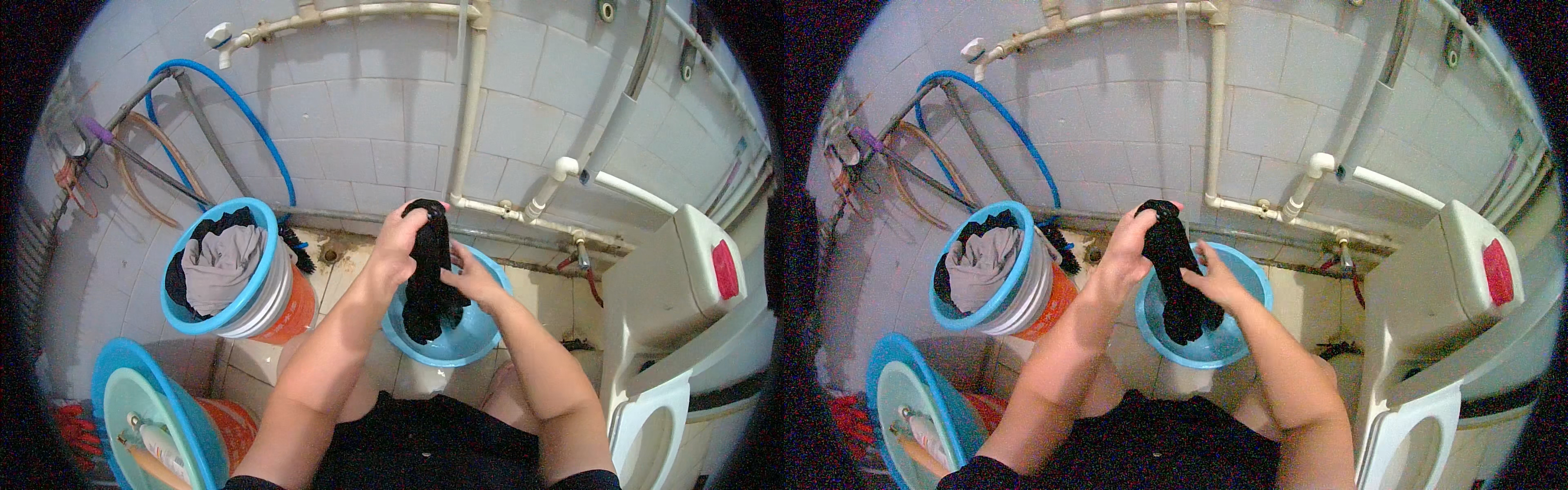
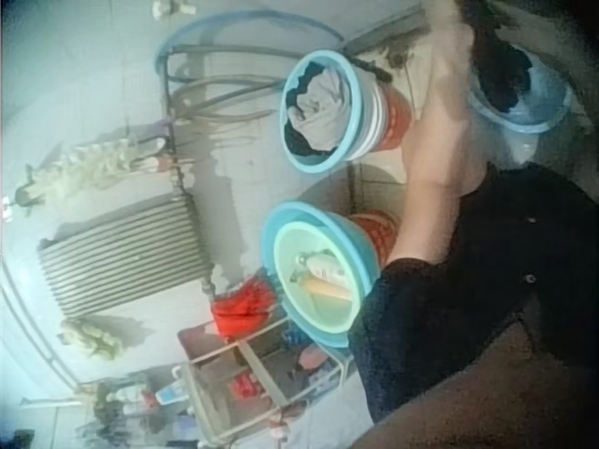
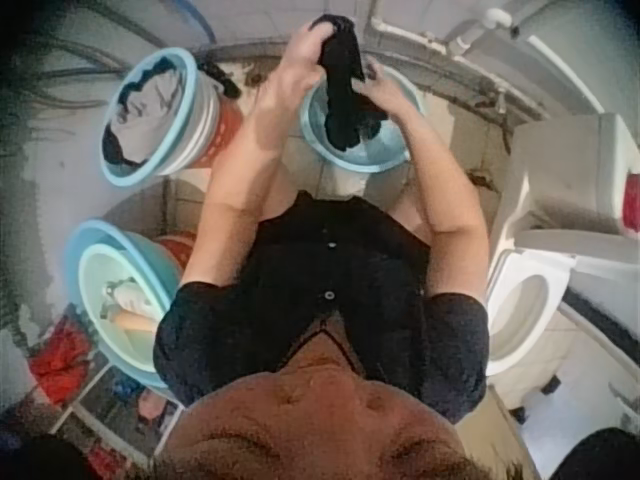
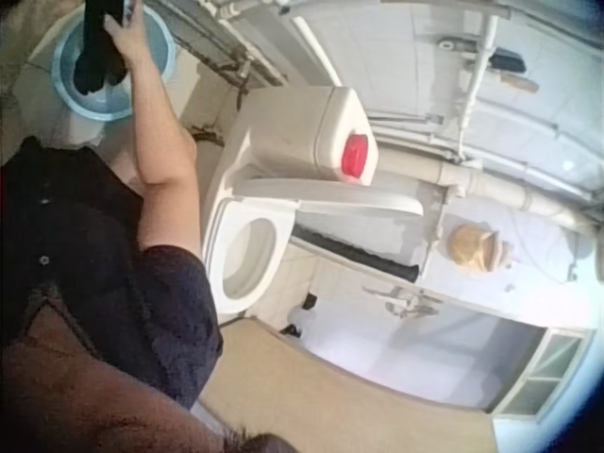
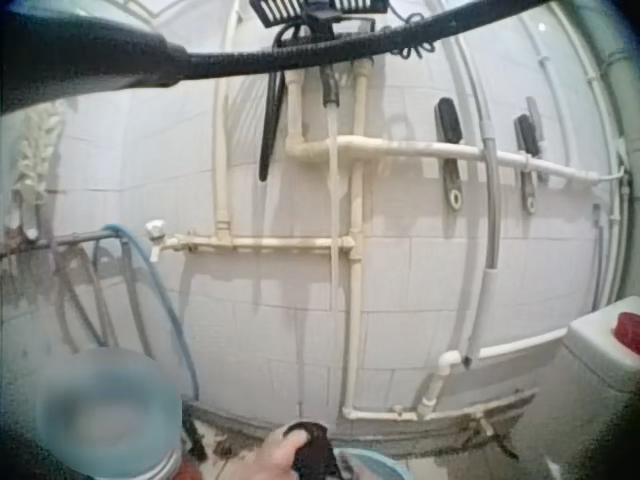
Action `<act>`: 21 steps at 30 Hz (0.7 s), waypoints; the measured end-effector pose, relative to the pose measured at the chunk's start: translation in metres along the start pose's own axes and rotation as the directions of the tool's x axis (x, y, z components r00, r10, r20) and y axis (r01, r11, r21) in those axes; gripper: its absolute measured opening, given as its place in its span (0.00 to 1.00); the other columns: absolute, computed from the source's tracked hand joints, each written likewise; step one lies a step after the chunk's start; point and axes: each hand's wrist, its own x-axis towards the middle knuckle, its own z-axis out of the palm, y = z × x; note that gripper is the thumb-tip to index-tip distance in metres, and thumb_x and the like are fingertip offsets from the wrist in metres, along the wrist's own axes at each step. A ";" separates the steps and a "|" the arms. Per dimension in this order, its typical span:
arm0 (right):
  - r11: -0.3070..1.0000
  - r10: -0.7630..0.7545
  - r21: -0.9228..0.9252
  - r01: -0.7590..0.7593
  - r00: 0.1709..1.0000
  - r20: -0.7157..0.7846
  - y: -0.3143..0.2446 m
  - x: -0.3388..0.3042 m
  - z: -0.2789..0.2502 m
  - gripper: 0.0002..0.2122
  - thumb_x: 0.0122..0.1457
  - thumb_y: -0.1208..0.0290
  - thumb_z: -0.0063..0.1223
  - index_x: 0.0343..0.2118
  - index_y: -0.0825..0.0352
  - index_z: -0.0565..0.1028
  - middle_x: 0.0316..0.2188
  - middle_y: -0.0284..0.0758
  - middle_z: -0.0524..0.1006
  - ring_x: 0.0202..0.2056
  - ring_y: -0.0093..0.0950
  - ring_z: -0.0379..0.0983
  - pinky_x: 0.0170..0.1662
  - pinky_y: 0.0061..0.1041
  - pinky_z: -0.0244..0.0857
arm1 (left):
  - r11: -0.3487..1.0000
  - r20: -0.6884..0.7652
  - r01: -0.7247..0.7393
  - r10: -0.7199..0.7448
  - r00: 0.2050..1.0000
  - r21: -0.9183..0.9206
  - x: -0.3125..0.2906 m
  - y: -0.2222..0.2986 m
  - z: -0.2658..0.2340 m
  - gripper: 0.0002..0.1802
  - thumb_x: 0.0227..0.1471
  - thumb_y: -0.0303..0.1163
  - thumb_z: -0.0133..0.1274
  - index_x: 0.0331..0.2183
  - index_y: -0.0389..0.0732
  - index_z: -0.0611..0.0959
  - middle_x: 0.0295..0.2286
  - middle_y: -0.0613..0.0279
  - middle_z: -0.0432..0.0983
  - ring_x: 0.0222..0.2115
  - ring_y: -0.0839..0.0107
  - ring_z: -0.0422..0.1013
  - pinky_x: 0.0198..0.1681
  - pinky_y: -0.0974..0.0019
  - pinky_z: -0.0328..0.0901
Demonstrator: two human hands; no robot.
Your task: The person sits on the floor and washes a black garment by hand in a blue basin filled with water. They repeatedly submerge, scrub, and wring the item, occasionally rinsing it under a running tap.
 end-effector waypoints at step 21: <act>0.902 0.331 0.417 -0.110 0.796 -0.506 0.000 -0.013 0.057 0.28 0.40 0.78 0.61 0.40 0.63 0.53 0.37 0.41 0.61 0.37 0.28 0.62 0.39 0.29 0.59 | 0.983 -0.156 -0.127 0.106 0.982 -0.131 -0.030 0.045 0.000 0.11 0.48 0.29 0.42 0.32 0.36 0.76 0.24 0.63 0.72 0.24 0.72 0.69 0.27 0.67 0.66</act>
